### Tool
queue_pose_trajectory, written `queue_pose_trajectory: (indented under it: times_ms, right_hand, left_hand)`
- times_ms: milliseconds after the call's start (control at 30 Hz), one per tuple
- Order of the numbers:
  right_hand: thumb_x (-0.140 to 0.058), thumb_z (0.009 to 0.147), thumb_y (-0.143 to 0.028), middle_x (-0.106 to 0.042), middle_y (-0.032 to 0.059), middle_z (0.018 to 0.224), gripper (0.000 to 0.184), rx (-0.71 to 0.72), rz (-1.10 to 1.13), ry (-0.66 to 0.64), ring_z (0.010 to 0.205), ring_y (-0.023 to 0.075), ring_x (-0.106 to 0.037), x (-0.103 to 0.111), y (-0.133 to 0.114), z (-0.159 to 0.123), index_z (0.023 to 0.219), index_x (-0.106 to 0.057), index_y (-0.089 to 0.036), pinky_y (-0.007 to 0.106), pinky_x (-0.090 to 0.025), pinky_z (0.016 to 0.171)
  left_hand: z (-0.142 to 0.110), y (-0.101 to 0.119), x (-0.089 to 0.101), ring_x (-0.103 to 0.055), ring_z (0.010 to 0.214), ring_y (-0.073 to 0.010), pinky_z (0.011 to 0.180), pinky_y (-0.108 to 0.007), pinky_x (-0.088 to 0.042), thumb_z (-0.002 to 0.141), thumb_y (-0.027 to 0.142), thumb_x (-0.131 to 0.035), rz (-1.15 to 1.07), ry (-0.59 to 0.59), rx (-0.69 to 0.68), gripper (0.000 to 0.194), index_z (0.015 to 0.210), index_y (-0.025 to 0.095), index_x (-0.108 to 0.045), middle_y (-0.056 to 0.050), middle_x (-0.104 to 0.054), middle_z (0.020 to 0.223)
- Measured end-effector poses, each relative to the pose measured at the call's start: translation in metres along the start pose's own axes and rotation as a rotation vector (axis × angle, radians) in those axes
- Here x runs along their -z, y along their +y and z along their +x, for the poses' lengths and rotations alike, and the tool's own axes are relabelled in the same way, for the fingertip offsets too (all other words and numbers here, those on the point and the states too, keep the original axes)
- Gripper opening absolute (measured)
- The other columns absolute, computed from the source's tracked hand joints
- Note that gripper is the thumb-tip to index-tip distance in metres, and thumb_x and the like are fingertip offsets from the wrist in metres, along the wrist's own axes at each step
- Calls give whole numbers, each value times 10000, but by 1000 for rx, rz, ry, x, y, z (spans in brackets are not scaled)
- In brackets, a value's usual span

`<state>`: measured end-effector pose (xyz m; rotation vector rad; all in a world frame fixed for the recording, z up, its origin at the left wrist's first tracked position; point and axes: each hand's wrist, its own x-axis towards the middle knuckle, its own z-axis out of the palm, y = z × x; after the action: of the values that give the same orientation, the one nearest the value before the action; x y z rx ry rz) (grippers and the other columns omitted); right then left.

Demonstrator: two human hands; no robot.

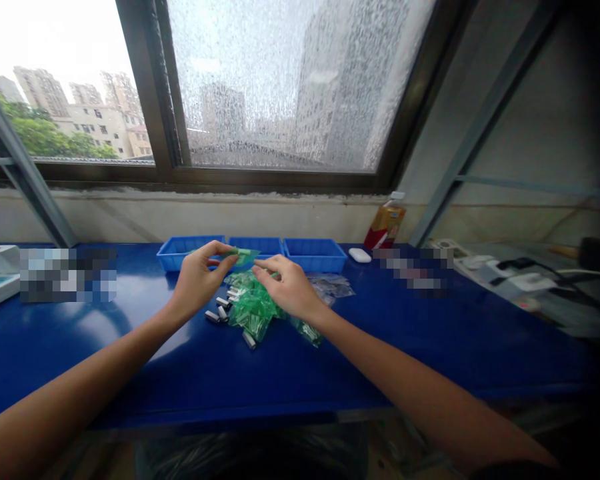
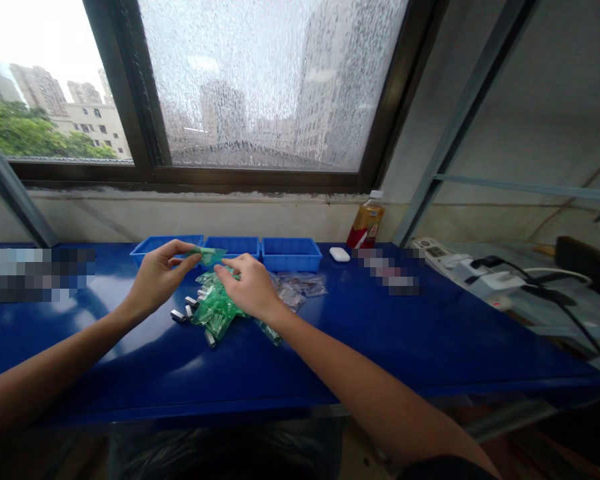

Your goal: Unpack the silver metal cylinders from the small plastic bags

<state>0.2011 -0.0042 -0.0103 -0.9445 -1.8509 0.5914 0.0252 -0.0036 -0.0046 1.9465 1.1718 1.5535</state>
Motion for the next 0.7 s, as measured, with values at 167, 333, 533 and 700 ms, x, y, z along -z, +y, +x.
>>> queue_pose_trajectory:
  times_ms: [167, 333, 533, 700]
  right_hand:
    - [-563, 744, -410, -595, 26, 703, 269, -331, 620, 20, 665, 129, -558, -7, -2, 1, 796, -596, -148, 275, -444, 634]
    - [-655, 620, -244, -576, -2, 710, 221, -299, 570, 245, 647, 110, -543, -3, 0, 5, 790, -540, -160, 241, -426, 601]
    - [-636, 663, -272, -550, -14, 640, 160, -183, 404, 253, 587, 111, -532, -6, -4, 3, 707, -515, -176, 234, -416, 536]
    - [-609, 699, -345, -584, 10, 695, 183, -140, 367, 197, 659, 134, -556, -5, -9, 1, 728, -543, -177, 265, -450, 603]
  left_hand:
    - [-10, 7, -6, -494, 903, -193, 844, -352, -382, 775, 228, -593, 238, -164, -356, 122, 832, 268, -693, -50, -600, 939]
    - [-11, 9, -10, -477, 1008, -216, 837, -352, -404, 741, 271, -632, 95, -238, -245, 235, 975, 272, -648, -65, -545, 1085]
    - [-8, 13, -11, -564, 796, -141, 683, -254, -444, 745, 322, -623, -362, -283, 265, 359, 1065, 191, -527, -50, -585, 938]
    - [10, 5, 3, -567, 691, -121, 571, -205, -425, 678, 317, -666, -325, -277, 307, 258, 868, 156, -598, -10, -615, 792]
